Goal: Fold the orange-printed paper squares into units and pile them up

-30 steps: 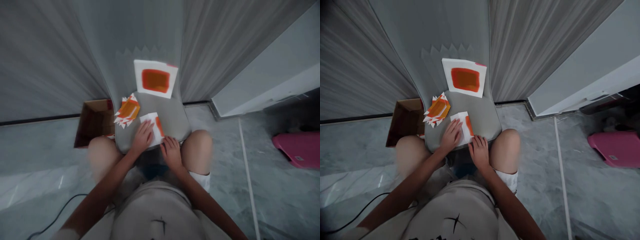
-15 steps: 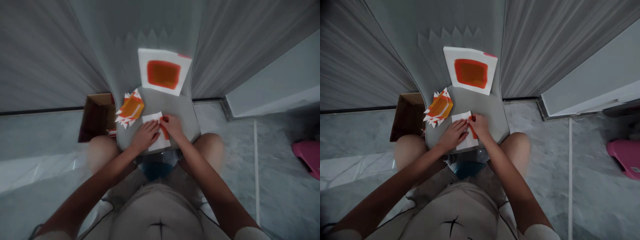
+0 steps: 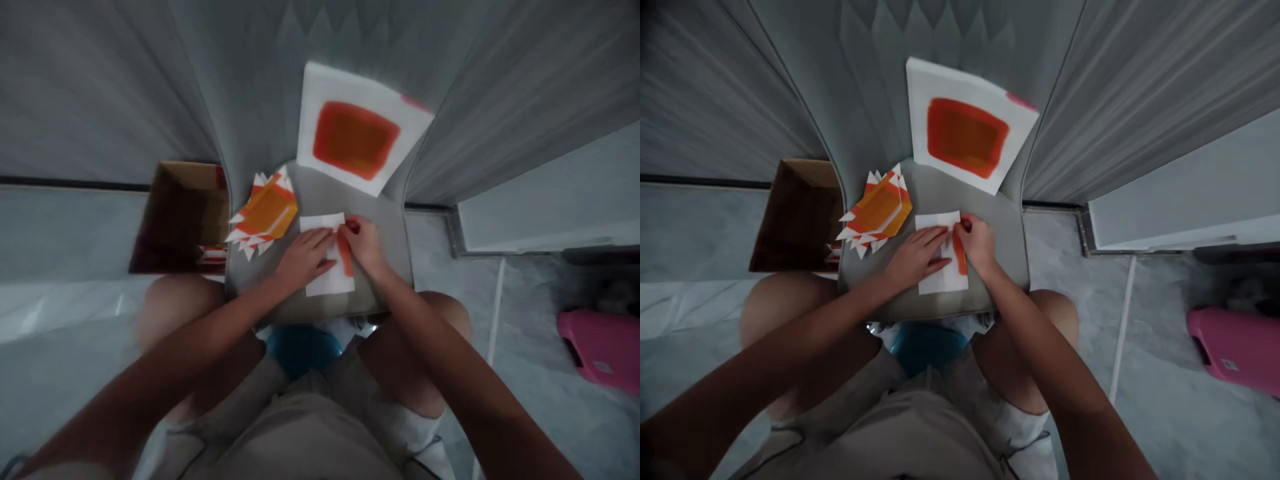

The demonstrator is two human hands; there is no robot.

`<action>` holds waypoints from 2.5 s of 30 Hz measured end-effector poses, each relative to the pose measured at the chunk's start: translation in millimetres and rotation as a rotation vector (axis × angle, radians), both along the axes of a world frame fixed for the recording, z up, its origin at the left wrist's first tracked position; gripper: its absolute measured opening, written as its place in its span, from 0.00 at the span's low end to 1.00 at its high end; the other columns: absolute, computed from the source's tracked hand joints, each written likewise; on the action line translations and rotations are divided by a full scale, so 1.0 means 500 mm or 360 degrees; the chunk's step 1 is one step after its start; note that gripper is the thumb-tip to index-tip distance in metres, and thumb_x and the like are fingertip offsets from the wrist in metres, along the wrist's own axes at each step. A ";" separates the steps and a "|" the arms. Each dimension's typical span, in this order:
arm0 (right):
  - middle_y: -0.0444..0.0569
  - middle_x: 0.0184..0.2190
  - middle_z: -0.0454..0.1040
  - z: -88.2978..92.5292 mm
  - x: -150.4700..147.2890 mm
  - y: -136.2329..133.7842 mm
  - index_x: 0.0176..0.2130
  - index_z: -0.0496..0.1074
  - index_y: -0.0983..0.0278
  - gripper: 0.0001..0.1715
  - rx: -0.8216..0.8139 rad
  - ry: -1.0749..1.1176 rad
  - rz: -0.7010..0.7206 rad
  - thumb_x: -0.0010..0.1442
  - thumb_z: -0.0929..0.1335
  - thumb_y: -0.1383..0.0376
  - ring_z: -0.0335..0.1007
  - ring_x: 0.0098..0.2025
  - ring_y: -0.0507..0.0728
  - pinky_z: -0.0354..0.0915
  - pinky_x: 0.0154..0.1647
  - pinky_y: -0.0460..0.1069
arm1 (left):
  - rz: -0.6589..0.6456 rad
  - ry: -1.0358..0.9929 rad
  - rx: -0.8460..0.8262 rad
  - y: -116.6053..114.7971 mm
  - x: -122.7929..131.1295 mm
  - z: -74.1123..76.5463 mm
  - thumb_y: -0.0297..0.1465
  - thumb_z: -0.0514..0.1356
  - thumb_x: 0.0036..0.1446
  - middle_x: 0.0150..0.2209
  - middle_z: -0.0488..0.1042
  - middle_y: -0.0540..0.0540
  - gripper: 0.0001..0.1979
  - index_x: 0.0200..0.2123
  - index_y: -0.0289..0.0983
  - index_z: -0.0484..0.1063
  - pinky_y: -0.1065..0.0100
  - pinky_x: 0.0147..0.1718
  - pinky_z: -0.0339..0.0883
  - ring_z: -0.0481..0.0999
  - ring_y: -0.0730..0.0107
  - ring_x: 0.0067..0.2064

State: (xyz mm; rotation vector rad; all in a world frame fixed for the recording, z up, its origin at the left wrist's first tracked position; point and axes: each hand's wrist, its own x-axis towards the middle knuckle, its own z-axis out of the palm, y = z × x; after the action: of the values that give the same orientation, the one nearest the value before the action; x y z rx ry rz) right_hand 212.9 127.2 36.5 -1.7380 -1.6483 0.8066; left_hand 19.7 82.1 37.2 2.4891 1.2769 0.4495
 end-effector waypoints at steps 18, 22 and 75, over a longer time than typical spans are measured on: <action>0.56 0.50 0.81 -0.057 -0.006 -0.042 0.49 0.80 0.63 0.18 0.0585 -0.0429 0.0334 0.74 0.62 0.64 0.76 0.54 0.63 0.69 0.61 0.59 | 0.0234 -0.0171 0.0003 0.068 -0.009 -0.018 0.42 0.61 0.69 0.68 0.67 0.35 0.33 0.71 0.34 0.62 0.49 0.69 0.62 0.67 0.47 0.67; 0.56 0.47 0.81 -0.038 -0.012 -0.025 0.54 0.78 0.64 0.17 0.0404 -0.0248 0.0198 0.71 0.65 0.64 0.76 0.52 0.64 0.71 0.58 0.60 | 0.0125 -0.0149 -0.0062 0.076 -0.028 -0.016 0.44 0.60 0.69 0.70 0.64 0.36 0.34 0.72 0.39 0.60 0.47 0.70 0.60 0.65 0.46 0.69; 0.51 0.58 0.80 -0.038 0.046 -0.029 0.57 0.80 0.57 0.19 0.0559 -0.0332 0.0673 0.73 0.64 0.66 0.76 0.59 0.63 0.71 0.63 0.63 | -0.0012 0.0070 0.0071 0.074 0.004 0.014 0.35 0.52 0.73 0.73 0.63 0.37 0.27 0.73 0.36 0.60 0.45 0.70 0.57 0.60 0.48 0.74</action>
State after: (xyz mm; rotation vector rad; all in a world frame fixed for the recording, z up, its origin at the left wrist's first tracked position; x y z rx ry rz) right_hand 236.0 112.5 17.6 -1.2813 -2.1914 0.4815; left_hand 21.5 119.3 44.0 2.5532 1.2866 0.4283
